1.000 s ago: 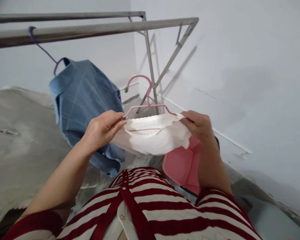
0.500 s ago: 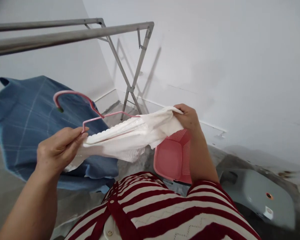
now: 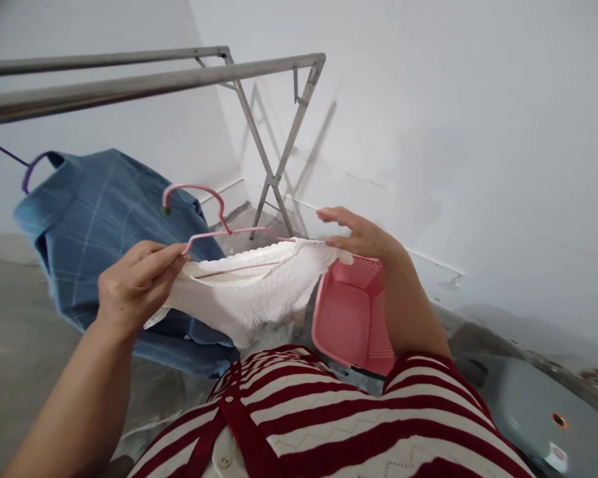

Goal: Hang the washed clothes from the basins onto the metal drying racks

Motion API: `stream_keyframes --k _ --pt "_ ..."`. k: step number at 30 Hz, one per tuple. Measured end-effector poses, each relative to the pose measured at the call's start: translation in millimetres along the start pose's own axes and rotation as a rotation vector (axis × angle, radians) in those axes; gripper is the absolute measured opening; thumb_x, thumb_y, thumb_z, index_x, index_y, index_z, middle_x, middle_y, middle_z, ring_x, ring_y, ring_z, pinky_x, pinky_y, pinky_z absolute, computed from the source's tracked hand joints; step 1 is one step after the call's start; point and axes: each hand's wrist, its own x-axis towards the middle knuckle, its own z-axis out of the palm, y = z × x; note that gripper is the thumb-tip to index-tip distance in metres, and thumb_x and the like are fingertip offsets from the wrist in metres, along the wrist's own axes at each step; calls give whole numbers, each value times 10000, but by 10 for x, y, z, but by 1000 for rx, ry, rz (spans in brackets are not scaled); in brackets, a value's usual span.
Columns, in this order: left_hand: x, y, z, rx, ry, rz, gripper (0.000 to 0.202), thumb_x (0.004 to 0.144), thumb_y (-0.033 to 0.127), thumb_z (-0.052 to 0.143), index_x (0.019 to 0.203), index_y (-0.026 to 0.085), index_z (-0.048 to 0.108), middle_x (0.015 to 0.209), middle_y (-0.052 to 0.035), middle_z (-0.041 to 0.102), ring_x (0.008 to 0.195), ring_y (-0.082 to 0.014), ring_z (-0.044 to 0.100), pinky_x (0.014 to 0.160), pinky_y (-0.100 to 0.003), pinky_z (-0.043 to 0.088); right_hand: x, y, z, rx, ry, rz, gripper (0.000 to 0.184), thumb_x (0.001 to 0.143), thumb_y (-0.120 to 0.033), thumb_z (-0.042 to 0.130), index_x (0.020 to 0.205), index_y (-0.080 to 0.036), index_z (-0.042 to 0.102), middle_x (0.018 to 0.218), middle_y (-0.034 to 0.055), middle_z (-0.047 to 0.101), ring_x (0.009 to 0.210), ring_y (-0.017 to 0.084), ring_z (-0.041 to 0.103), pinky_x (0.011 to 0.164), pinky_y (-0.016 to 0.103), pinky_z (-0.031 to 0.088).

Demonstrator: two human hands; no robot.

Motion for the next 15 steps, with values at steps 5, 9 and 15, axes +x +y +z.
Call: stream_keyframes --k 5,9,15 --pt "-40 -111 -109 21 38 -68 186 855 255 580 1004 277 688 818 -14 662 680 -111 607 507 -212 401 3 88 47 156 -77 330 317 689 -462 679 821 -175 658 743 12 670 669 163 624 562 274 499" --pt "-69 -121 -105 53 79 -60 194 842 238 598 1011 258 690 804 -21 660 658 -110 598 491 -216 382 -76 53 21 113 236 352 319 678 -460 685 825 -180 641 718 13 655 632 152 596 551 285 483" --pt "-16 -46 -10 -109 37 -75 185 852 241 580 1002 262 686 829 -13 646 709 -111 611 584 -204 438 -67 -131 -61 -119 77 -68 533 737 -430 678 1227 -271 542 1162 63 629 1019 207 598 868 380 487"
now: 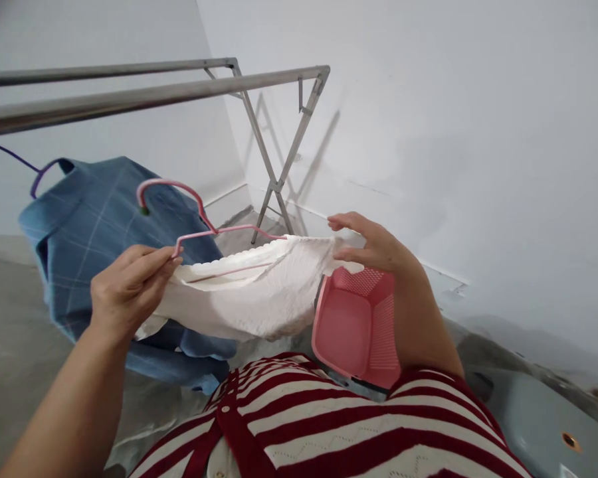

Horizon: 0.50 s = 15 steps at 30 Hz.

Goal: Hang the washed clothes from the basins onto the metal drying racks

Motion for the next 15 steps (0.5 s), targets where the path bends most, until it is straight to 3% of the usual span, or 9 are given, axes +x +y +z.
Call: stream_keyframes --k 3,5,8,11,15 --pt "94 65 75 24 -42 15 185 868 261 555 1000 256 685 808 -4 638 689 -100 602 572 -193 437 82 -125 35 -89 -130 -78 264 855 -407 534 1014 -229 646 903 32 689 809 157 629 713 284 489" --pt "178 110 106 54 -37 26 198 878 269 542 1019 247 679 827 -14 635 723 -113 606 599 -200 457 130 -182 50 -110 -181 -45 278 883 -408 473 849 -209 664 727 8 666 653 132 599 593 247 453" --pt "265 156 66 65 23 80 255 852 304 589 1088 227 647 1043 -78 624 948 -184 604 759 -276 513 182 -195 9 -47 -4 130 287 861 -438 495 820 -214 669 719 3 672 641 145 603 553 246 450" --pt "165 186 -68 -9 41 115 328 831 267 620 1153 209 598 1212 -128 563 1113 -228 554 891 -351 504 280 -146 -59 -20 211 277 261 813 -448 558 812 -220 683 743 8 684 653 169 614 535 264 454" --pt "-405 224 -174 -260 -187 -12 264 869 161 542 1116 220 614 1058 -84 655 995 -157 624 850 -264 524 598 -67 -19 -125 427 306 207 759 -399 608 829 -222 689 718 9 675 655 179 607 587 294 461"
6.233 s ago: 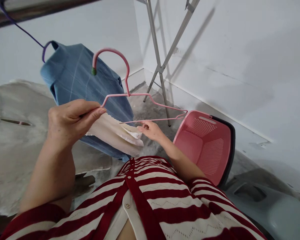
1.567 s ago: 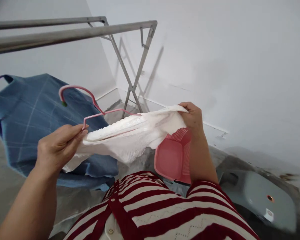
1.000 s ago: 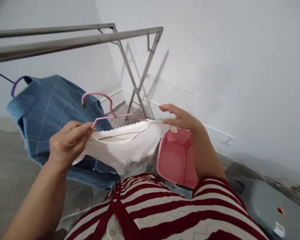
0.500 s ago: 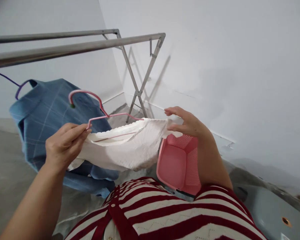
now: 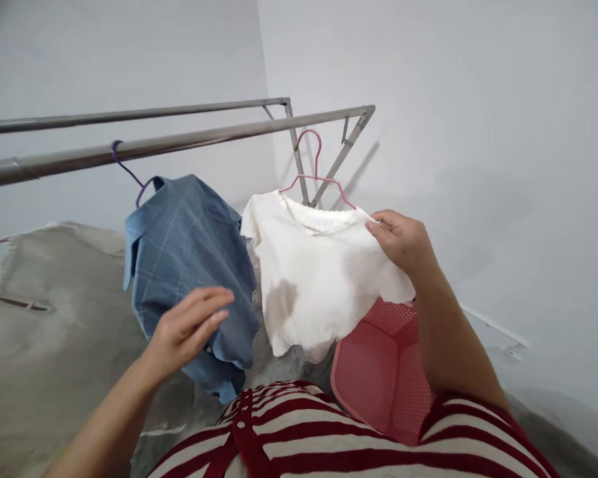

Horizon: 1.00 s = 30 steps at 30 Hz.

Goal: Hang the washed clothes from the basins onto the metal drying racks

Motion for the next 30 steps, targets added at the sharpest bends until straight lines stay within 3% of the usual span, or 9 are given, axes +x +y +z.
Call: stream_keyframes --k 4,6,9,13,18,22,25,27,30 --pt "-858 -31 301 -280 -233 -423 232 910 304 473 969 249 690 887 -41 713 833 -160 669 760 -263 555 355 -172 383 16 70 -48 239 770 -369 567 906 -211 684 769 33 683 694 200 611 654 336 470" --pt "-1287 -46 493 -347 -219 -641 306 891 429 473 971 248 706 829 -43 723 763 -177 677 732 -282 564 519 -320 586 -3 68 -50 243 786 -344 531 921 -208 680 817 50 689 745 220 617 690 358 468" --pt "-1816 -44 706 -372 -164 -912 449 835 579 472 938 225 728 824 -56 735 818 -215 684 778 -318 561 697 -570 872 -45 60 -49 248 796 -309 500 930 -200 677 855 69 689 812 242 613 727 367 458" --pt "-2228 -10 743 -364 -98 -1072 592 755 705 465 905 204 741 939 -83 735 889 -235 673 839 -325 534 774 -810 1240 -120 -7 -28 284 824 -276 459 1015 -182 648 926 86 687 886 240 601 762 348 440" --pt "-2434 30 585 -330 -47 -1159 629 761 708 439 940 181 732 867 -88 733 811 -215 666 831 -308 526 657 -862 1526 -222 -56 0 298 841 -261 443 1055 -174 632 932 108 671 909 252 595 793 364 438" --pt "-2568 55 493 -305 -78 -1160 553 791 638 449 949 189 731 869 -73 737 875 -223 666 861 -291 512 279 -935 1395 -126 117 -207 309 815 -228 484 1084 -153 618 1050 133 633 1008 250 566 857 386 444" --pt "-2688 85 435 -305 -120 -1151 470 828 542 451 970 190 728 975 -65 730 944 -223 658 868 -258 500 -305 -1139 1245 134 184 -356 279 845 -275 493 1064 -155 616 1037 112 641 952 199 590 820 335 474" --pt "-2770 115 379 -315 -147 -1153 455 833 513 451 970 180 728 1000 -69 726 953 -227 657 867 -249 497 -835 -1311 1292 314 -29 -372 235 866 -293 494 1009 -167 633 900 63 672 785 144 617 768 288 488" --pt "-2898 161 271 -337 -197 -1150 460 843 506 441 977 169 724 1009 -78 722 970 -231 653 877 -245 487 -1765 -1494 1708 480 -661 -385 234 884 -312 481 981 -188 654 859 25 687 720 104 621 704 225 478"
